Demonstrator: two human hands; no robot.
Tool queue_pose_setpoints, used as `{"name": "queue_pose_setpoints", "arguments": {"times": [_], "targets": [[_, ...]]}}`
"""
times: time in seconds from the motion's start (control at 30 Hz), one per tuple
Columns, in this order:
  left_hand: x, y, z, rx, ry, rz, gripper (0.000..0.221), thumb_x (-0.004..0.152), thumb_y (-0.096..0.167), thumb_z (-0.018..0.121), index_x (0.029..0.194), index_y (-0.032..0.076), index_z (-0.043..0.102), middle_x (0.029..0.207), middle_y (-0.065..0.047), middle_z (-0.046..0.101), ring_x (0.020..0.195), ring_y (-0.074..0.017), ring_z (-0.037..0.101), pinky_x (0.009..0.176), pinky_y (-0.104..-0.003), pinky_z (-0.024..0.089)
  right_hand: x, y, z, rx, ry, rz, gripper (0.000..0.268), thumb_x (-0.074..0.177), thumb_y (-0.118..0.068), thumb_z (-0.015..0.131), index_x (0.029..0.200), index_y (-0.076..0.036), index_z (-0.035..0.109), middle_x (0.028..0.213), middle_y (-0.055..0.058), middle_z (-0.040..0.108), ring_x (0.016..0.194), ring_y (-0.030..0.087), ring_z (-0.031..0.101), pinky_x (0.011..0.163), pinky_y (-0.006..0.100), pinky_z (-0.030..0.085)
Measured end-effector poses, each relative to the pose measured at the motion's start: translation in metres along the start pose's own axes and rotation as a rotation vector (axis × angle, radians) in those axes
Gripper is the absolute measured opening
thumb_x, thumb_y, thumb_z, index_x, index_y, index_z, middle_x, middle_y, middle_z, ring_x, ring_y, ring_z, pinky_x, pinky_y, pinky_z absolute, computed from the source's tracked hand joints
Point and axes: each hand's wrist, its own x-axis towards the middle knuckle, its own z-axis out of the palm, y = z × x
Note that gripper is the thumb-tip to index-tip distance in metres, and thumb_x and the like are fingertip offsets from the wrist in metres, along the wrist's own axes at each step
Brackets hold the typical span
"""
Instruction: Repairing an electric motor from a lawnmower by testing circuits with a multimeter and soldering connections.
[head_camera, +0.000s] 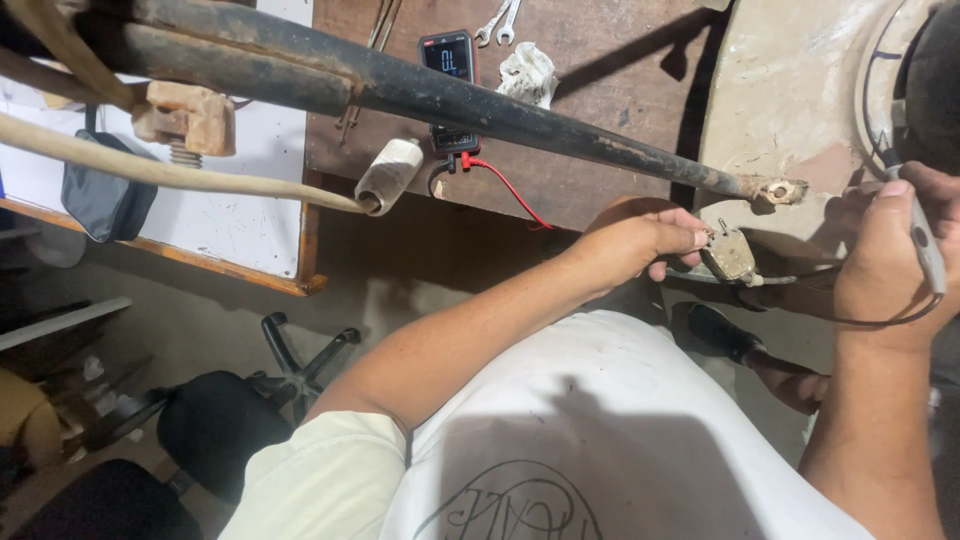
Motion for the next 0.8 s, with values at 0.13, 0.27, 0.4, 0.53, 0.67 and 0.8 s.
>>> {"name": "queue_pose_setpoints", "arguments": {"times": [0.13,0.27,0.4,0.53,0.67,0.8], "targets": [[0.002,-0.005,-0.004,0.009,0.000,0.002,0.021,0.106,0.028,0.076,0.121,0.016,0.082,0.110,0.002,0.080,0.107,-0.0095,0.076,0.069,-0.027,0.044,0.001,0.001,-0.004,-0.133,0.026,-0.230,0.026,0.139,-0.009,0.066,0.155,0.010,0.071,0.127,0.026,0.085,0.114,0.035,0.086,0.103,0.043,0.069],[-0.014,0.009,-0.008,0.054,0.003,-0.021,0.018,0.105,0.033,0.077,0.114,0.017,0.081,0.099,-0.001,0.080,0.066,-0.0075,0.055,0.060,-0.021,0.037,0.001,-0.031,0.001,-0.331,0.082,-0.452,0.027,0.127,-0.005,0.074,0.140,0.017,0.083,0.125,0.032,0.082,0.114,0.046,0.079,0.100,0.054,0.061],[-0.021,0.016,0.002,0.184,0.103,0.066,0.033,0.094,0.031,0.088,0.117,0.007,0.091,0.092,-0.012,0.088,0.061,-0.0159,0.072,0.053,-0.022,0.043,0.003,-0.040,0.006,-0.302,0.257,-0.332,0.018,0.113,-0.012,0.082,0.124,0.001,0.087,0.115,0.026,0.085,0.116,0.048,0.081,0.101,0.055,0.062],[-0.028,0.019,0.001,0.164,0.191,0.029,0.036,0.093,0.025,0.088,0.121,0.003,0.091,0.092,-0.016,0.088,0.059,-0.0148,0.069,0.053,-0.023,0.042,-0.003,-0.059,0.016,-0.204,0.205,-0.125,0.023,0.109,-0.021,0.081,0.127,-0.008,0.088,0.108,0.019,0.087,0.112,0.044,0.083,0.097,0.054,0.064],[-0.036,0.028,0.000,0.168,0.204,0.032,0.034,0.094,0.023,0.088,0.120,0.001,0.090,0.090,-0.017,0.088,0.056,-0.0138,0.069,0.051,-0.022,0.043,-0.003,-0.065,0.020,-0.151,0.185,-0.122,0.022,0.110,-0.014,0.080,0.127,-0.002,0.087,0.101,0.023,0.087,0.103,0.044,0.086,0.091,0.053,0.066],[-0.026,0.016,-0.003,0.151,0.182,0.041,0.036,0.094,0.023,0.087,0.122,0.001,0.088,0.092,-0.016,0.088,0.057,-0.0112,0.068,0.052,-0.021,0.041,-0.004,-0.067,0.021,-0.157,0.183,-0.116,0.020,0.110,-0.014,0.080,0.125,-0.002,0.086,0.098,0.022,0.087,0.101,0.042,0.086,0.089,0.053,0.067]]}}
